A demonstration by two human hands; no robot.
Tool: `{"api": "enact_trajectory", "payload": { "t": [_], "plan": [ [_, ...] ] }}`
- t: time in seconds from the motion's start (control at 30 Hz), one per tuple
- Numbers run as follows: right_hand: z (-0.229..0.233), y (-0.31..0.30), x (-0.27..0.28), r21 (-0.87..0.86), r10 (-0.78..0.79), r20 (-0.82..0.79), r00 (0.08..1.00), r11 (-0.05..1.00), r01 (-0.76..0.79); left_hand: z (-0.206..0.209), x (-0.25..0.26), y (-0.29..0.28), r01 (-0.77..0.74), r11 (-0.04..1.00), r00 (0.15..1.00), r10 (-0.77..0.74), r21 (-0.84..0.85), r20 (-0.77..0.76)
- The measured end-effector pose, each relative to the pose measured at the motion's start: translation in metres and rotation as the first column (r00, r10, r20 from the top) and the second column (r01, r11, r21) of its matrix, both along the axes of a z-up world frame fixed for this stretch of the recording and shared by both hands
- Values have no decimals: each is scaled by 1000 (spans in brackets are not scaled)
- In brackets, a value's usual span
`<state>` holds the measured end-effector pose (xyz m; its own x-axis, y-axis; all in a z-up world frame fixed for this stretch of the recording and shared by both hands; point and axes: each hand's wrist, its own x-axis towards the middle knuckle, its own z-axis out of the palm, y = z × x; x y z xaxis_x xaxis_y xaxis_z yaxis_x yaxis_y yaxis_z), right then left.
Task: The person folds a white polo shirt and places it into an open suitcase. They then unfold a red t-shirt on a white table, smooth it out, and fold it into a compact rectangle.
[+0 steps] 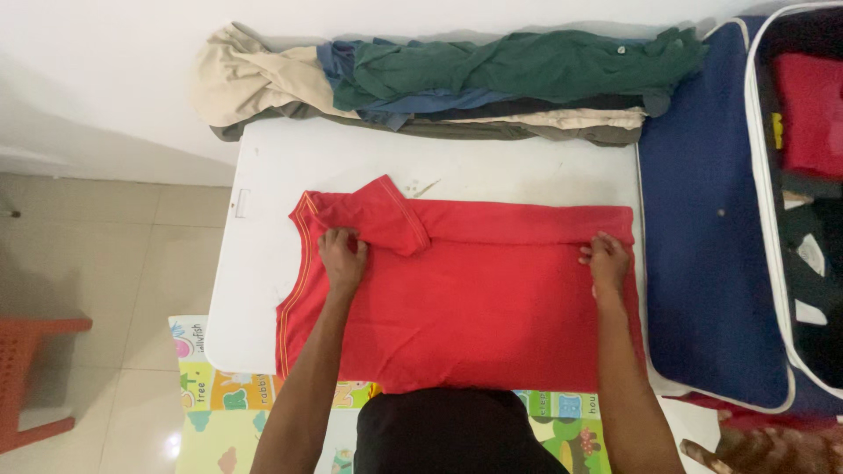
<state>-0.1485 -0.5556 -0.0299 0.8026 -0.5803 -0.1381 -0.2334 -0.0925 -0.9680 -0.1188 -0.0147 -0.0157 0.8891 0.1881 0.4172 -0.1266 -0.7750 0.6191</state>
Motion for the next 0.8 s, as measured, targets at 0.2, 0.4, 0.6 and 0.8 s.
{"api": "enact_trajectory", "payload": {
  "t": [0.2,0.4,0.6,0.8],
  "plan": [
    [3,-9,-8,-15,-97,27,995,995,98,3,4,-10,-64,992,989,78,-108,128],
    [-2,-4,-17,-9,-52,-26,998,999,52,5,-7,-12,-45,999,996,44,15,75],
    [0,-9,-25,-39,-147,-16,989,988,147,5,-27,-22,-92,992,982,105,-90,155],
    [-17,-5,-31,-134,-67,-85,994,989,55,2,-45,-18,-61,998,997,62,-23,47]
  ]
}}
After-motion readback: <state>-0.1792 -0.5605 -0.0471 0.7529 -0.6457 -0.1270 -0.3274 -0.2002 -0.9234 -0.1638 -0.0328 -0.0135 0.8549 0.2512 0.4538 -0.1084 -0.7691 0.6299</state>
